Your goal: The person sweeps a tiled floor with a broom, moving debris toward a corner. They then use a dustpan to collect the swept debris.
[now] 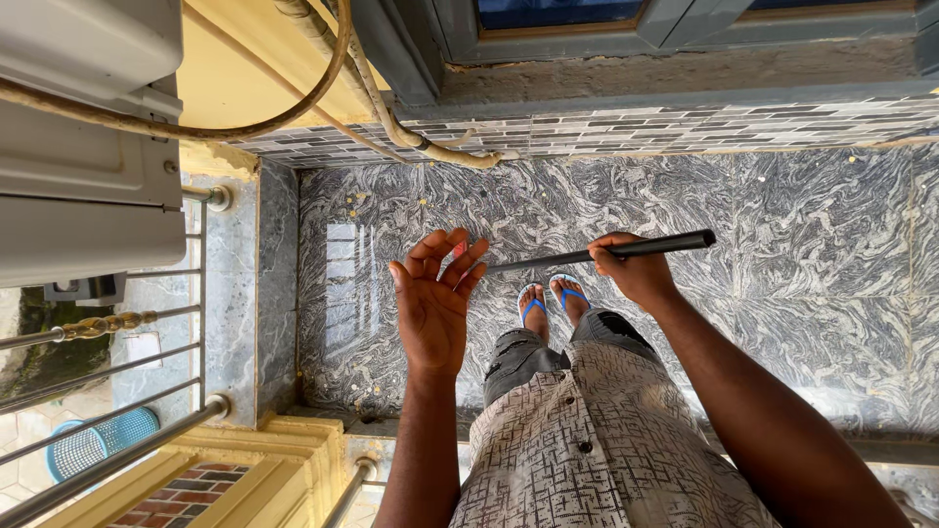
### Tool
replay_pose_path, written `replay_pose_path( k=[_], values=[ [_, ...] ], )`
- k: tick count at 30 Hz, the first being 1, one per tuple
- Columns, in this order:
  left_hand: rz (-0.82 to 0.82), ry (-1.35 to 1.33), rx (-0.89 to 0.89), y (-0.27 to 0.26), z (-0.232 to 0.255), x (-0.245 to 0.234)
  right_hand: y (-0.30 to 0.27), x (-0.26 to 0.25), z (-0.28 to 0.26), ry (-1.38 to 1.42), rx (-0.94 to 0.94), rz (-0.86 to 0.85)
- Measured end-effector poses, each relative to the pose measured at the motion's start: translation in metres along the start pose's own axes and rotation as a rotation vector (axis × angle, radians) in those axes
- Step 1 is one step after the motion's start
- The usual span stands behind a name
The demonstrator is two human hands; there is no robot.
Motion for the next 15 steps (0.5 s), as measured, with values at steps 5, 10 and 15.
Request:
replay_pose_path(
  k=[5, 10, 15],
  values=[
    [-0.017, 0.004, 0.010, 0.000, 0.000, -0.004, 0.002, -0.030, -0.036, -0.377, -0.017, -0.011],
    [-0.013, 0.002, -0.024, 0.005, -0.008, -0.004, -0.002, -0.074, -0.080, -0.457, -0.135, 0.087],
    [-0.052, 0.019, -0.024, 0.016, -0.014, 0.012, 0.002, -0.092, -0.087, -0.373, -0.036, 0.181]
  ],
)
Point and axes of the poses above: each hand's wrist, its own y-axis towards the middle knuckle, its own x-axis out of the palm, z = x × y, the point moved 9 cm from there along y, towards the middle knuckle, and after that the axes turned 11 degrees about y, right-handed, at the moved point
